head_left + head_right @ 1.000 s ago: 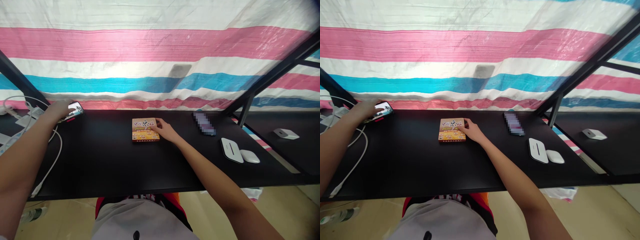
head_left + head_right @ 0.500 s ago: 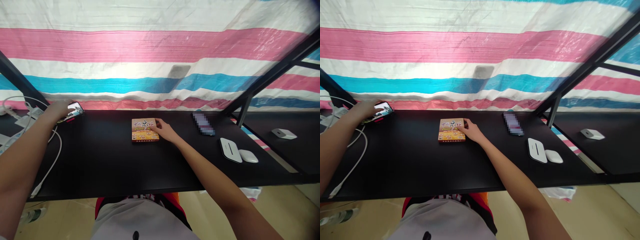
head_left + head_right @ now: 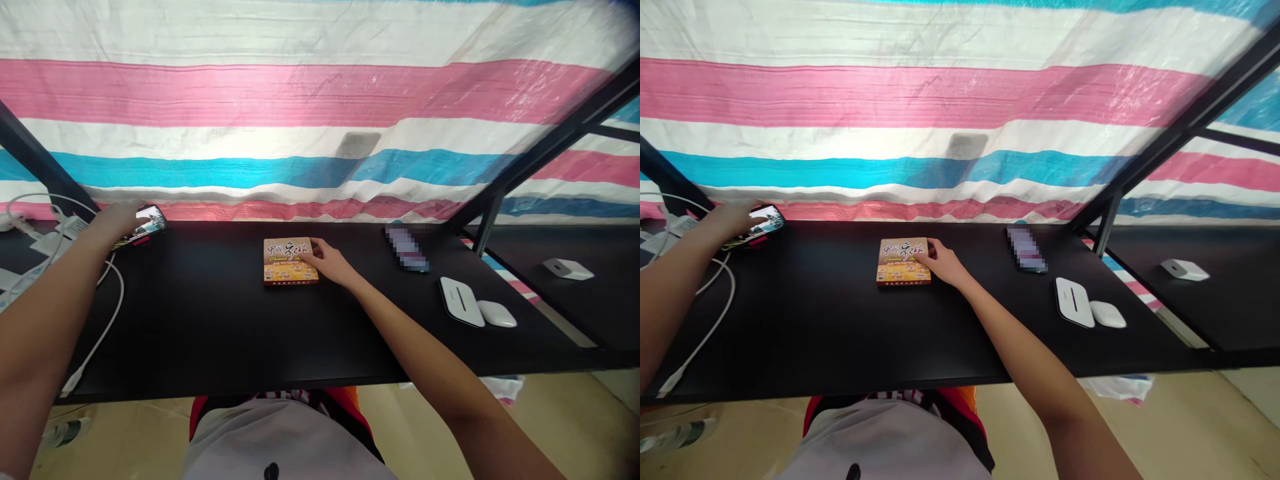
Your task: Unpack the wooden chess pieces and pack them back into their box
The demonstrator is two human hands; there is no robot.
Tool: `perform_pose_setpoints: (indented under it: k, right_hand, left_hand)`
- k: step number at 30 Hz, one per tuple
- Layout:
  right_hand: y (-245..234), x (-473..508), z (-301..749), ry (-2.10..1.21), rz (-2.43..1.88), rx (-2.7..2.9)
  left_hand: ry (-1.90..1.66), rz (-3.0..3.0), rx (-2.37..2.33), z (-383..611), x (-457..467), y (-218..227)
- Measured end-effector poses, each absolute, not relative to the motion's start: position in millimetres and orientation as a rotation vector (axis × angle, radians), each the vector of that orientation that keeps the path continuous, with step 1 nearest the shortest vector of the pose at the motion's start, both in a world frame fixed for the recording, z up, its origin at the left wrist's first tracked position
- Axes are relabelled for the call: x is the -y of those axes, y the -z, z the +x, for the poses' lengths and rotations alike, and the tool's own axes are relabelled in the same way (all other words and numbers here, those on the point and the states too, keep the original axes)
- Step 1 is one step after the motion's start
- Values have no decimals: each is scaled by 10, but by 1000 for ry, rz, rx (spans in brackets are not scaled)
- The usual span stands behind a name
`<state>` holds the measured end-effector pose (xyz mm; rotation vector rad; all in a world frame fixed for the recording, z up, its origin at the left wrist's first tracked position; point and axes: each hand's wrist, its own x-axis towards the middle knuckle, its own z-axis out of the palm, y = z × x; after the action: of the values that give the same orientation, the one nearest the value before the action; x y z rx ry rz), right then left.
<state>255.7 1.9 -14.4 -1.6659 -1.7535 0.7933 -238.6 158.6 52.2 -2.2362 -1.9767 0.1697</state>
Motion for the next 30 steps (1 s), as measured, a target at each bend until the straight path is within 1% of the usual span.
perform_pose_setpoints:
  k: [3, 8, 27, 30]
  right_hand:
    - [147, -21, 2556, -797, -1667, 1752]
    - [151, -25, 2559, -788, -1671, 1753]
    - [139, -18, 2552, -782, -1676, 1754]
    - [149, -21, 2553, -781, -1665, 1757]
  left_hand:
    - [-254, -2145, 2058, -2249, -1482, -608]
    - [-254, -2155, 2082, -2176, -1430, -671]
    - [-241, -2128, 2101, -2250, -1475, -593]
    - [-198, -2093, 2098, -2257, -1491, -560]
